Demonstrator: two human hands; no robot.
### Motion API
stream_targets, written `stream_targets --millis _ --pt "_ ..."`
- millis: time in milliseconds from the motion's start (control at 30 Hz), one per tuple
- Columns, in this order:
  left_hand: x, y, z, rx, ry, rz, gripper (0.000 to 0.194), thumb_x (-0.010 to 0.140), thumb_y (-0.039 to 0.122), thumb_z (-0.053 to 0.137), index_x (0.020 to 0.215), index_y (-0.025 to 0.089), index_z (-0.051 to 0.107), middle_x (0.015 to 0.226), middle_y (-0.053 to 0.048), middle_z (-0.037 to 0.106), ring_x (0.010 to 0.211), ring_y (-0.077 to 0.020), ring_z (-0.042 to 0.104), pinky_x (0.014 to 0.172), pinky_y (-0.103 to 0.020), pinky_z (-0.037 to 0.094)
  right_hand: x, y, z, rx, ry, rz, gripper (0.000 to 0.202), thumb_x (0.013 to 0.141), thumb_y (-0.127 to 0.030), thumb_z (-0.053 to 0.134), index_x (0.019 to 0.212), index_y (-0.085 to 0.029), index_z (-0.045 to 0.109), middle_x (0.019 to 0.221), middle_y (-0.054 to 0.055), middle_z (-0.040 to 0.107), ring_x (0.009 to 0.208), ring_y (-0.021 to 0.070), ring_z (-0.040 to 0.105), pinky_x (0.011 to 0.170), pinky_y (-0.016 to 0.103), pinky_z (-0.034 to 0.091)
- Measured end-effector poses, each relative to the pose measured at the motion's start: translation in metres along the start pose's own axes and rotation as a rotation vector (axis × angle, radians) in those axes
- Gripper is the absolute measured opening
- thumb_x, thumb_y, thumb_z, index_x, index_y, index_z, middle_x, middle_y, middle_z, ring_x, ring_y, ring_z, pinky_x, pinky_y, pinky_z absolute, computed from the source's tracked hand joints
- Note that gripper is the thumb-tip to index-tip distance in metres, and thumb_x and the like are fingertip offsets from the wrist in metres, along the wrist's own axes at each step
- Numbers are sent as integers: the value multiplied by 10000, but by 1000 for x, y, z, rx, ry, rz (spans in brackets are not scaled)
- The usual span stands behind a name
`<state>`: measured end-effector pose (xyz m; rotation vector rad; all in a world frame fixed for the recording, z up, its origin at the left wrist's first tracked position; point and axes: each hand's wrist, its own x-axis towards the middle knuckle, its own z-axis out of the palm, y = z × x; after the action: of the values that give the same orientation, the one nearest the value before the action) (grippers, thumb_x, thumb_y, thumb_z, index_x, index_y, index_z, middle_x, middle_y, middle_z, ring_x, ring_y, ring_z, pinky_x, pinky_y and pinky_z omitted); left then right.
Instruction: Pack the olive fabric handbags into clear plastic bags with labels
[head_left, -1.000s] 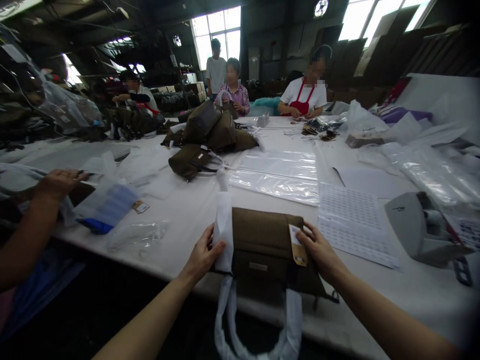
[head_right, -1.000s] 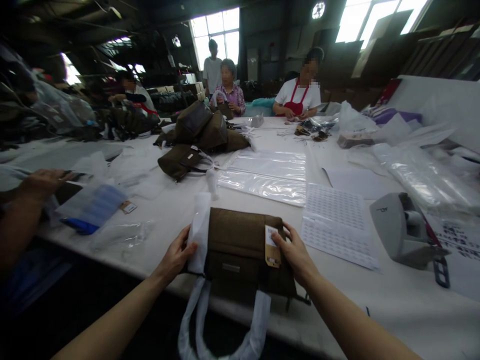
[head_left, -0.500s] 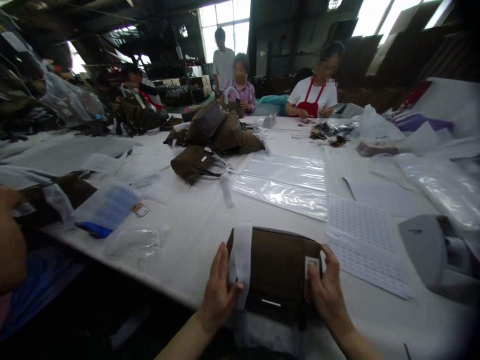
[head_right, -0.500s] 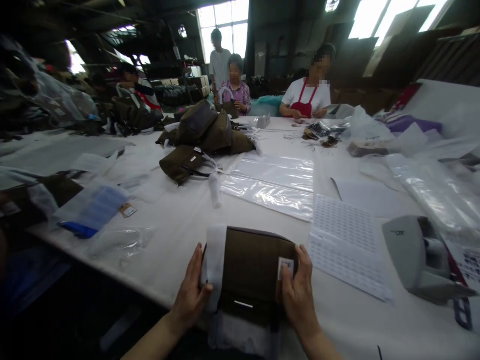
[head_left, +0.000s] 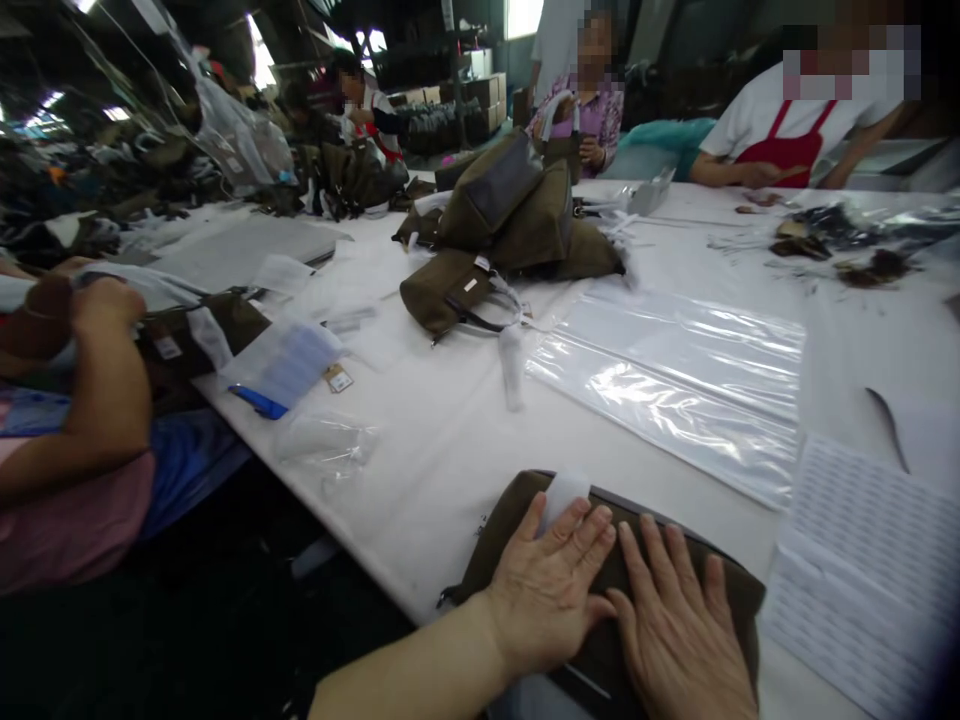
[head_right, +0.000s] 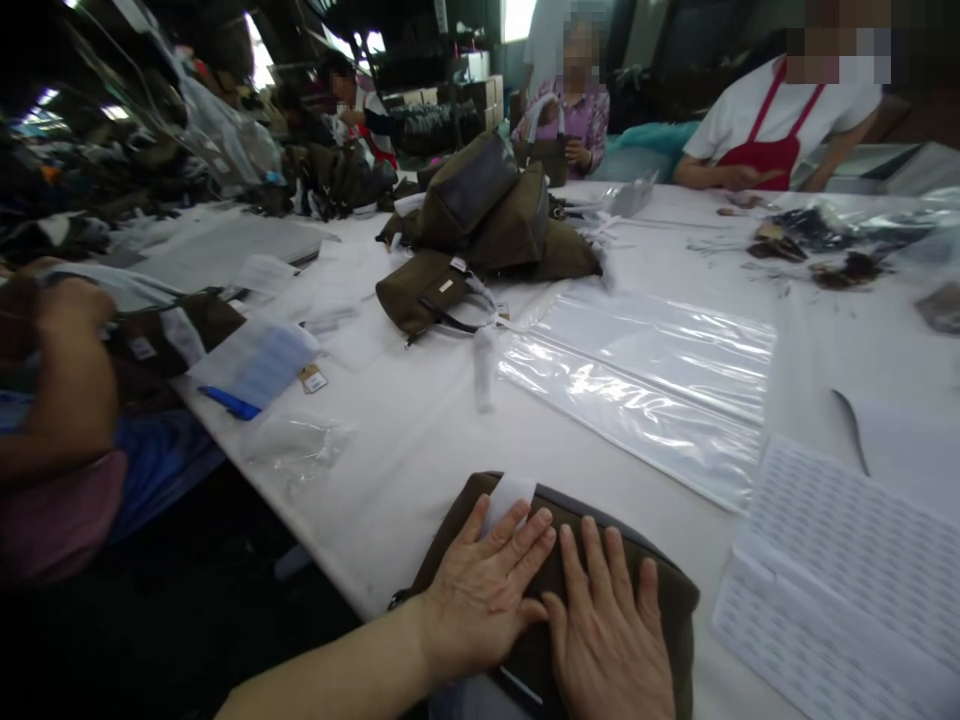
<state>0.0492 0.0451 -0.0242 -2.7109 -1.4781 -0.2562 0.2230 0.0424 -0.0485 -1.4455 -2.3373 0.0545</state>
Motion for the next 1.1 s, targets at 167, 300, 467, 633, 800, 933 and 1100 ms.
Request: stream_targets --millis 167,300,467,633,800,933,1100 --pt "10 -12 33 -57 -50 -13 621 905 532 263 1425 196 208 1508 4 184 1404 -220 29 1121 -502 -60 10 8 24 -63 -42 35 748 815 -240 415 1459 -231 33 1495 81 152 1354 342 164 1038 628 160" --pt "12 -12 43 -72 -37 1 619 908 504 296 1430 186 194 1500 -12 219 1402 -231 46 1105 -495 -127 10 9 27 -106 -77 58 714 818 -227 434 1456 -213 114 1487 90 195 1360 326 148 1053 606 157" --pt "12 -11 42 -166 -6 -14 607 911 457 336 1430 175 194 1477 -42 292 1398 -239 93 1110 -505 -102 12 5 20 -122 -88 101 531 844 -216 429 1370 -181 367 1466 87 270 1362 301 156 1078 563 145" --pt "4 -21 18 -409 86 -5 590 912 442 349 1429 196 207 1481 -108 277 1391 -263 136 1112 -532 115 11 7 -1 24 40 162 410 912 -208 354 1316 -201 426 1408 79 388 1341 255 244 1084 530 189" --pt "-19 -34 -11 -589 421 -199 511 936 305 296 1434 256 191 1501 -80 232 1386 -259 160 1115 -507 165 -11 13 -30 158 288 191 452 900 -183 387 1346 -245 362 1465 59 279 1355 293 190 1081 577 179" --pt "-36 -36 -17 -500 366 -126 521 923 288 348 1426 251 220 1489 -84 264 1384 -272 162 1121 -528 111 -39 19 -35 58 74 -97 548 856 -151 475 1373 -280 343 1480 40 250 1342 327 216 1086 592 134" --pt "3 -65 -30 -563 420 -181 305 904 254 421 1188 212 523 1293 -98 522 1262 -236 420 1070 -455 312 -18 45 -60 176 225 57 531 882 -197 465 1383 -306 325 1477 39 250 1332 336 238 1072 605 174"
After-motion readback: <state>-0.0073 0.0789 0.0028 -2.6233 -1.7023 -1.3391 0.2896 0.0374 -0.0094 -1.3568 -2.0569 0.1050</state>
